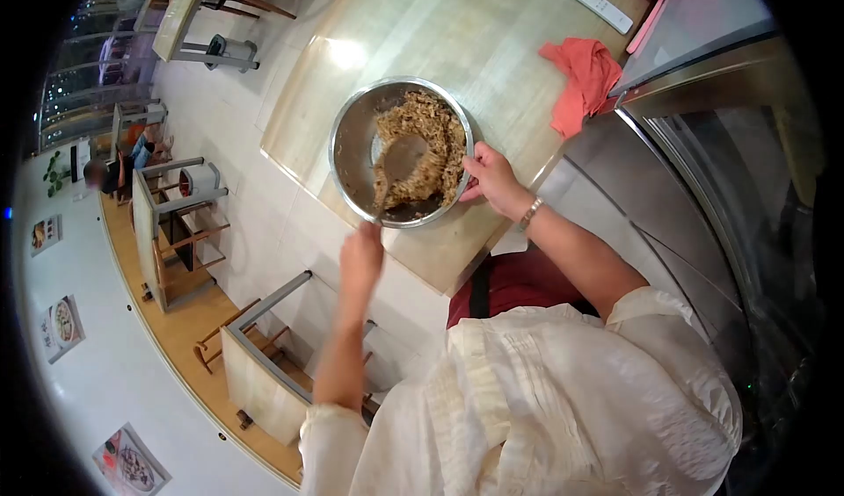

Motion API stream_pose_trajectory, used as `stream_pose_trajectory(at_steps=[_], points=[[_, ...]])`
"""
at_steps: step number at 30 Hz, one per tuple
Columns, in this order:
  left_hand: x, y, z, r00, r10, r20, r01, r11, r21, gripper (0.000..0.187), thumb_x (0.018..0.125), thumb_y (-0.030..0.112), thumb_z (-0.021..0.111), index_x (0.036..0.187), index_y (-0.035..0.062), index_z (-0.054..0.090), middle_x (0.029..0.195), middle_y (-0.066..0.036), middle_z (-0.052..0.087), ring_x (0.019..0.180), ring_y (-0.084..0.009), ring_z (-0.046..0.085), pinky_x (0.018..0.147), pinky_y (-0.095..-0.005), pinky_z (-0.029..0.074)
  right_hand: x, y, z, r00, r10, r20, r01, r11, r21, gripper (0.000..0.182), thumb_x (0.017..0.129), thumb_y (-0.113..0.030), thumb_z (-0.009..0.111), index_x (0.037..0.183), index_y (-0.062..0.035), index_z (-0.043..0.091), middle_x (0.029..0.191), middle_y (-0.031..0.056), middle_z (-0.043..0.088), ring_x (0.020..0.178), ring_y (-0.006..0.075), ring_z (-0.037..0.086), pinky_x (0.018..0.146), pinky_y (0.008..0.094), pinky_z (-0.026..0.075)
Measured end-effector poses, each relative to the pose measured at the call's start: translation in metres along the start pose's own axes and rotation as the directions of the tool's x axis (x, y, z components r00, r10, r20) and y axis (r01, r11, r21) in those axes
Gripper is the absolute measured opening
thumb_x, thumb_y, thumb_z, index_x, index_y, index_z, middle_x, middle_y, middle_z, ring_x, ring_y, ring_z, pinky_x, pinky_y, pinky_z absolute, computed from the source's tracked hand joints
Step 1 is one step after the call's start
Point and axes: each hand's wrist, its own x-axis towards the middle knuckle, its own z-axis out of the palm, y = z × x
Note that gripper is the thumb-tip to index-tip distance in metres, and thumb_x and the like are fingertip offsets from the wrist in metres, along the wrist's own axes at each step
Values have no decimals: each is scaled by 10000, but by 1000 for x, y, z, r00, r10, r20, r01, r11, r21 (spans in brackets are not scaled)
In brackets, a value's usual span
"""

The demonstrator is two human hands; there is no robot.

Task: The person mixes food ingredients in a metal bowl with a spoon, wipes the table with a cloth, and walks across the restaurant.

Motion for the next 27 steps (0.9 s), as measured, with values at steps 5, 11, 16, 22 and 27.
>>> stream_pose_trajectory(at_steps=[5,11,16,22,27], points=[[36,-3,-21,988,43,-146,-50,998,-47,312,871,226,524,697,-33,543,586,-225,541,531,-368,524,501,-397,410,2,1,-2,1000,9,5,-9,1000,-22,179,879,-136,489,771,-20,407,739,65,484,621,150,567,473,312,553],[44,-17,-9,974,-153,164,162,986,-40,309,867,270,497,781,-10,595,754,-250,587,759,-427,557,675,-467,448,1,-1,-3,1000,17,26,-15,997,-75,136,900,-149,468,826,-46,420,772,61,500,642,148,561,516,310,550],[22,-10,-25,996,-54,68,56,998,-28,299,870,248,500,757,-19,575,728,-264,572,740,-439,559,647,-493,441,2,2,-2,1000,-4,10,4,1000,-29,188,877,-136,493,760,-20,403,708,65,490,586,145,558,457,310,546],[48,-14,-26,997,70,-35,-56,952,300,263,880,251,472,778,23,556,688,-230,593,673,-410,582,613,-495,462,2,-1,-1,999,23,30,-21,998,-52,157,897,-152,479,801,-50,407,746,57,490,617,147,549,504,315,546],[60,24,-92,939,283,-195,-116,794,596,140,883,177,433,872,63,513,660,-152,597,627,-337,608,541,-452,473,1,11,6,999,9,-54,-6,999,44,223,866,-138,516,728,-31,378,676,54,444,565,160,552,447,329,548]])
